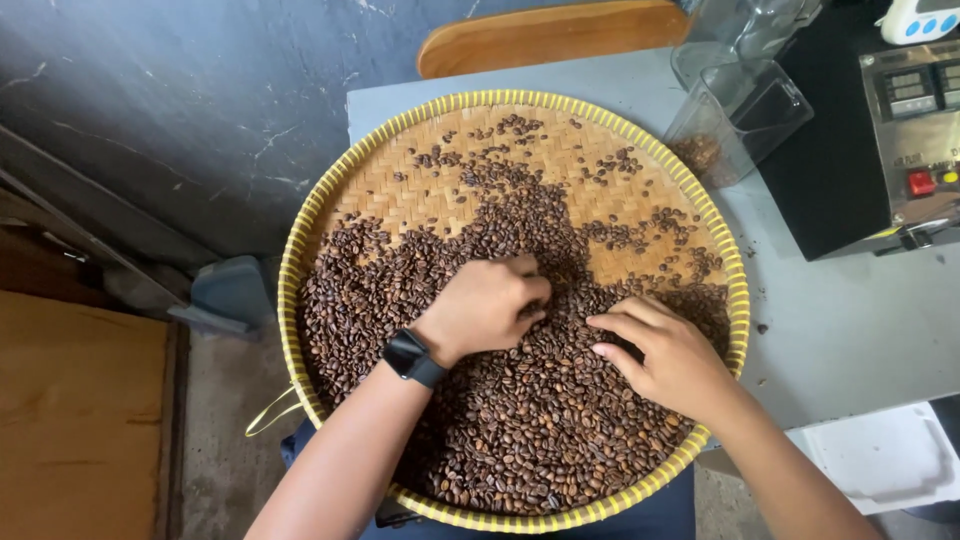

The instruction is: The person sorts roasted coffee beans by hand in a large woven basket, picking out specific beans and placing them into a clear container on the table. The person repeatedly sifts through the pile of beans to separate them.

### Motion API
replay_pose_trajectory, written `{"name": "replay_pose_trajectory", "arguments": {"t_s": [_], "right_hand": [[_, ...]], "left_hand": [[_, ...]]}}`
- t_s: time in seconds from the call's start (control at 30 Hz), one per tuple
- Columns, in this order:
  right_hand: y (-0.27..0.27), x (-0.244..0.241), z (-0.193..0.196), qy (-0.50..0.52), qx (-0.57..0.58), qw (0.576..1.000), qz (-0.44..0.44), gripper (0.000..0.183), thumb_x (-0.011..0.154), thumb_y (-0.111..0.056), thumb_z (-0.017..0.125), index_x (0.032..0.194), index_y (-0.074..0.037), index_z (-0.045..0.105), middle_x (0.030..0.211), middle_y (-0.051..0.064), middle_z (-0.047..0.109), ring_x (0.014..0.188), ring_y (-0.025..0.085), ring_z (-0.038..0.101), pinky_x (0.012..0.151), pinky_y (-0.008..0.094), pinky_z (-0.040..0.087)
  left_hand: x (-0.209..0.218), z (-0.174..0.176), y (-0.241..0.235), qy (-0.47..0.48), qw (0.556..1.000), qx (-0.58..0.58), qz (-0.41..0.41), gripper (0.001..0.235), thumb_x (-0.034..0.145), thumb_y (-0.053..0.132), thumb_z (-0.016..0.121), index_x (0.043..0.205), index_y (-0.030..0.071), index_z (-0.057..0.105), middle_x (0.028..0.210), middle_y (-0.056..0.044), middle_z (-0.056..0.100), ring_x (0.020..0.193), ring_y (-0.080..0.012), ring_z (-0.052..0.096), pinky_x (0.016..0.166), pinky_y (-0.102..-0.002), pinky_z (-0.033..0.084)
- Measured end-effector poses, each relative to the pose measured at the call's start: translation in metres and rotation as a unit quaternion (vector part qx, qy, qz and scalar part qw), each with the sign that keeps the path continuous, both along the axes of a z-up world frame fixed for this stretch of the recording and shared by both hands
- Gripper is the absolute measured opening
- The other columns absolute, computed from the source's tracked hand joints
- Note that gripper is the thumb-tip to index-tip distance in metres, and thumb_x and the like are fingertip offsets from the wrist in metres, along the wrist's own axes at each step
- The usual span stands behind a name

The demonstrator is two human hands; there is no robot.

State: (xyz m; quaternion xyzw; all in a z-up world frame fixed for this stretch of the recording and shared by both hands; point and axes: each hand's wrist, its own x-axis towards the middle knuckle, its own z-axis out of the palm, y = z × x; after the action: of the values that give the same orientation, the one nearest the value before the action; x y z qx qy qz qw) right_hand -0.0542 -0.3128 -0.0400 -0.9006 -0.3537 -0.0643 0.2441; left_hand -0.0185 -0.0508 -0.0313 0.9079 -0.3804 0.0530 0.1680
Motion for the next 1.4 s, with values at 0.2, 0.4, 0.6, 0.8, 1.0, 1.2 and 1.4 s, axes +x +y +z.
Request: {"name": "replay_pose_trajectory", "arguments": {"t_s": [0.2,0.4,0.6,0.8,1.0,1.2,1.4], "right_hand": [[-0.008,0.005,-0.013,0.034,0.018,0.999,-0.006,0.022,0.093,-0.011,0.067,0.113,-0.01,0.075,0.098,0.007,0.076,0.097,0.027,0.074,0.081,0.04,0.061],[-0.009,0.003,-0.005,0.083,0.083,0.992,-0.043,0.024,0.091,-0.005,0.067,0.112,-0.009,0.077,0.098,0.01,0.08,0.095,0.029,0.077,0.084,0.043,0.061],[-0.006,0.001,0.005,0.072,0.105,0.991,-0.042,0.03,0.088,0.005,0.067,0.114,-0.006,0.076,0.106,0.009,0.079,0.101,0.03,0.074,0.089,0.044,0.059],[-0.011,0.002,-0.003,0.053,0.046,0.997,-0.025,0.026,0.085,0.003,0.068,0.107,-0.007,0.076,0.103,0.009,0.077,0.103,0.028,0.072,0.093,0.044,0.056],[-0.007,0.004,-0.004,0.07,0.02,0.997,-0.025,0.02,0.085,0.001,0.07,0.103,-0.008,0.077,0.095,0.007,0.078,0.096,0.028,0.074,0.088,0.043,0.058],[-0.005,0.001,0.004,0.098,0.05,0.993,-0.053,0.022,0.088,0.003,0.066,0.105,-0.006,0.075,0.093,0.009,0.078,0.093,0.028,0.074,0.087,0.043,0.059],[-0.02,0.017,0.003,0.075,0.203,0.971,-0.098,0.025,0.085,0.006,0.071,0.107,-0.005,0.076,0.089,0.008,0.077,0.086,0.026,0.074,0.081,0.04,0.059]], "left_hand": [[0.002,0.04,0.026,0.044,0.991,-0.127,0.013,0.013,0.087,0.016,0.075,0.097,0.008,0.078,0.091,-0.015,0.075,0.085,-0.0309,0.075,0.08,-0.041,0.062],[0.011,0.035,0.04,0.058,0.976,-0.204,0.041,0.017,0.088,0.009,0.072,0.103,0.005,0.079,0.097,-0.016,0.077,0.088,-0.033,0.076,0.08,-0.043,0.062],[0.016,0.023,0.045,0.049,0.985,-0.136,0.097,0.026,0.087,0.016,0.074,0.112,0.008,0.077,0.104,-0.017,0.076,0.094,-0.0372,0.075,0.082,-0.046,0.06],[0.017,0.019,0.049,0.088,0.984,-0.1,0.119,0.033,0.089,0.019,0.073,0.12,0.008,0.075,0.11,-0.02,0.073,0.103,-0.041,0.072,0.088,-0.048,0.058],[0.016,0.023,0.046,0.108,0.983,-0.086,0.123,0.036,0.089,0.021,0.072,0.123,0.008,0.073,0.111,-0.022,0.072,0.105,-0.0432,0.07,0.087,-0.05,0.058],[0.016,0.022,0.046,0.106,0.983,-0.089,0.123,0.036,0.088,0.02,0.072,0.122,0.007,0.074,0.108,-0.022,0.073,0.102,-0.0433,0.071,0.085,-0.05,0.059],[0.018,0.019,0.043,0.1,0.984,-0.088,0.119,0.031,0.089,0.02,0.072,0.117,0.008,0.075,0.098,-0.017,0.076,0.093,-0.0397,0.074,0.08,-0.047,0.061]]}}
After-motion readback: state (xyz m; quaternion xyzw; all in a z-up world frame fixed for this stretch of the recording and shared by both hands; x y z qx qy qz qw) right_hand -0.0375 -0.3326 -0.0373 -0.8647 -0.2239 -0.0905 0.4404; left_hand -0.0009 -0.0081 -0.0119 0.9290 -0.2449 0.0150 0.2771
